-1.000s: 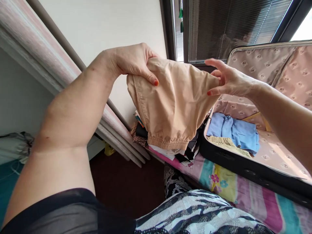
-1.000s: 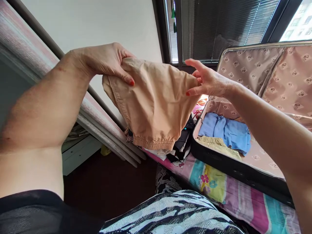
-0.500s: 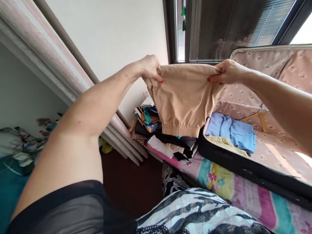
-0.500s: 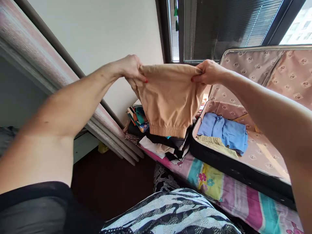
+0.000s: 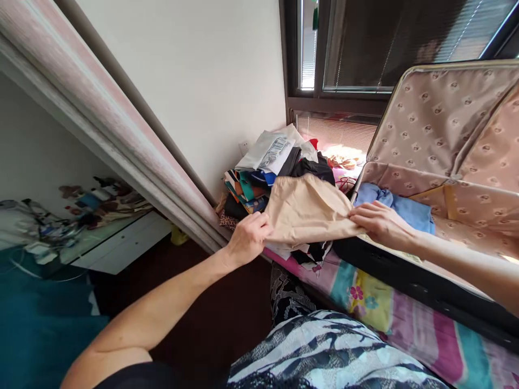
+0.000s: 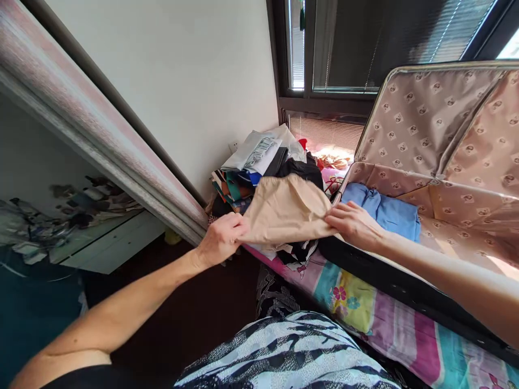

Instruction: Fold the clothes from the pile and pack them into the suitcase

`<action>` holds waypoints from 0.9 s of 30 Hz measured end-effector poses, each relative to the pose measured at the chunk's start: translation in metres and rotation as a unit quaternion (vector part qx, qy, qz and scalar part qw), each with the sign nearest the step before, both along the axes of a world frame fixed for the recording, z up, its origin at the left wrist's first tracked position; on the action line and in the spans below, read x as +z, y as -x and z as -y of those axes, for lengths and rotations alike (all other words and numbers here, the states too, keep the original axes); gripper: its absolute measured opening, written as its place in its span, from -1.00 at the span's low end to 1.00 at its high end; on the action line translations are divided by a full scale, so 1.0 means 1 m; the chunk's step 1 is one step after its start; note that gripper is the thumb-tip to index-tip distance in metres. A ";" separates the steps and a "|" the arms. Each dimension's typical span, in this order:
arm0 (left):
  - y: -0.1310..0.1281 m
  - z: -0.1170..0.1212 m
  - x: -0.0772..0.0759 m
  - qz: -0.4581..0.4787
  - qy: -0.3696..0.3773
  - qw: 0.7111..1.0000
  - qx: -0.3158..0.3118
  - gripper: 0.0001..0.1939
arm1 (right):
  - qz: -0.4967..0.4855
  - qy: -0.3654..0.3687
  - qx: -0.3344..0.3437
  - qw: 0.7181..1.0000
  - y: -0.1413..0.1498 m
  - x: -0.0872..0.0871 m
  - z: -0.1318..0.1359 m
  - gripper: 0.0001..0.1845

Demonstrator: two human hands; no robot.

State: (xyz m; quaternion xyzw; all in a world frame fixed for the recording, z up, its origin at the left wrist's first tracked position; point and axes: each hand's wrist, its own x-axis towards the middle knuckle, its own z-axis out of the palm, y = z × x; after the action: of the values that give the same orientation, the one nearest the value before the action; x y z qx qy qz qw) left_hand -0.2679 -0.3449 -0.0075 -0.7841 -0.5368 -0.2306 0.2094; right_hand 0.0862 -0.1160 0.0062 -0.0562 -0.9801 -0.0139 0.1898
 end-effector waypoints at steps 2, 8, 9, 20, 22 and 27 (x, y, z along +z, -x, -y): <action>0.000 0.012 -0.023 0.103 0.053 0.992 -0.057 -0.76 | 0.011 0.075 0.024 0.997 -0.008 -0.024 0.005 -0.63; 0.044 -0.005 -0.070 0.198 0.117 0.965 -0.126 -0.42 | -0.058 0.334 -0.028 0.940 -0.010 -0.031 -0.011 -0.60; 0.049 -0.010 -0.083 0.161 0.108 0.975 -0.108 -0.30 | -0.056 0.370 -0.035 0.927 -0.009 -0.032 -0.011 -0.55; 0.055 -0.043 -0.126 0.061 0.147 0.976 -0.151 -0.51 | -0.010 0.297 0.014 0.955 -0.017 -0.063 -0.024 -0.20; 0.054 -0.041 -0.116 0.094 0.185 0.968 -0.144 -0.52 | 0.013 0.228 0.035 0.973 -0.015 -0.072 -0.038 -0.20; 0.045 -0.045 -0.107 0.199 0.260 0.931 -0.159 -0.52 | 0.080 0.193 0.073 0.975 -0.007 -0.084 -0.058 -0.34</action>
State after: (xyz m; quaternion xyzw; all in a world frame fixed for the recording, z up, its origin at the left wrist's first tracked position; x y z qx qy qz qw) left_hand -0.3131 -0.3001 -0.1141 -0.8241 -0.4773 -0.2642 -0.1524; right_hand 0.0929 -0.0576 -0.0780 -0.0193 -0.9777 0.1852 0.0966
